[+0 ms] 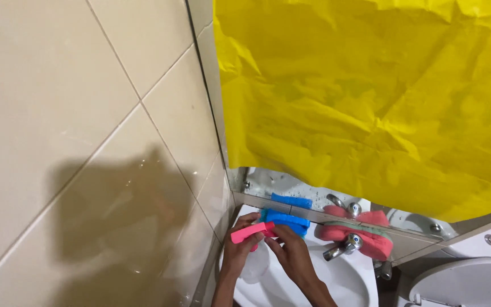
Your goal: Clean the bathroom sink area and organizing cleaning supplies.
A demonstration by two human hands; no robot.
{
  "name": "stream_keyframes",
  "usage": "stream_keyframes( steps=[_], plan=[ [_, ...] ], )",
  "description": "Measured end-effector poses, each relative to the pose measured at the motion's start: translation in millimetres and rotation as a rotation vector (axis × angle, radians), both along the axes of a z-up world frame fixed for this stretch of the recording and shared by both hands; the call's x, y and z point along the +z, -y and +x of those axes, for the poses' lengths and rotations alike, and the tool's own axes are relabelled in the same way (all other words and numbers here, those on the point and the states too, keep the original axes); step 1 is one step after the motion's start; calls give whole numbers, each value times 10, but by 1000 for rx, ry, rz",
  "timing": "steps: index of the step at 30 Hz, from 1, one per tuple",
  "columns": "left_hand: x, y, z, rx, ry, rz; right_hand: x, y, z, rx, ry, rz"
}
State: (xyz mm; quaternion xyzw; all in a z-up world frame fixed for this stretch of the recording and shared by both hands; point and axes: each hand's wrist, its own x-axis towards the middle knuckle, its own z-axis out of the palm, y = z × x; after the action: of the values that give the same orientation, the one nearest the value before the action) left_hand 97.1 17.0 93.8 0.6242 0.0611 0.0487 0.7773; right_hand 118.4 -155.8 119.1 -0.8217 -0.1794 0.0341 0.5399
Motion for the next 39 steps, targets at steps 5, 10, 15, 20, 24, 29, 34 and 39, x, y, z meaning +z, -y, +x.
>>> stream_keyframes(
  steps=[5, 10, 15, 20, 24, 29, 34, 39],
  plan=[
    [198, -168, 207, -106, 169, 34, 69, -93, 194, 16, 96, -41],
    [21, -268, 426, -79, 67, 37, 172, -172, 371, -18, -48, -20],
    [30, -348, 593, 39, 38, 190, 103, -263, 526, -87, -147, 65],
    [316, -371, 646, 86, -33, 137, 83, -410, 670, -94, -19, 148],
    [236, -409, 702, 168, 29, 119, 91, -491, 700, -78, -33, 220],
    [311, -397, 673, 176, 18, 204, 127, -561, 689, -130, -93, 133],
    [487, -388, 621, 183, 129, 338, 10, -564, 716, -126, -79, 188],
    [505, -406, 599, 242, 139, 596, -11, -592, 714, -113, 67, 178]
  ],
)
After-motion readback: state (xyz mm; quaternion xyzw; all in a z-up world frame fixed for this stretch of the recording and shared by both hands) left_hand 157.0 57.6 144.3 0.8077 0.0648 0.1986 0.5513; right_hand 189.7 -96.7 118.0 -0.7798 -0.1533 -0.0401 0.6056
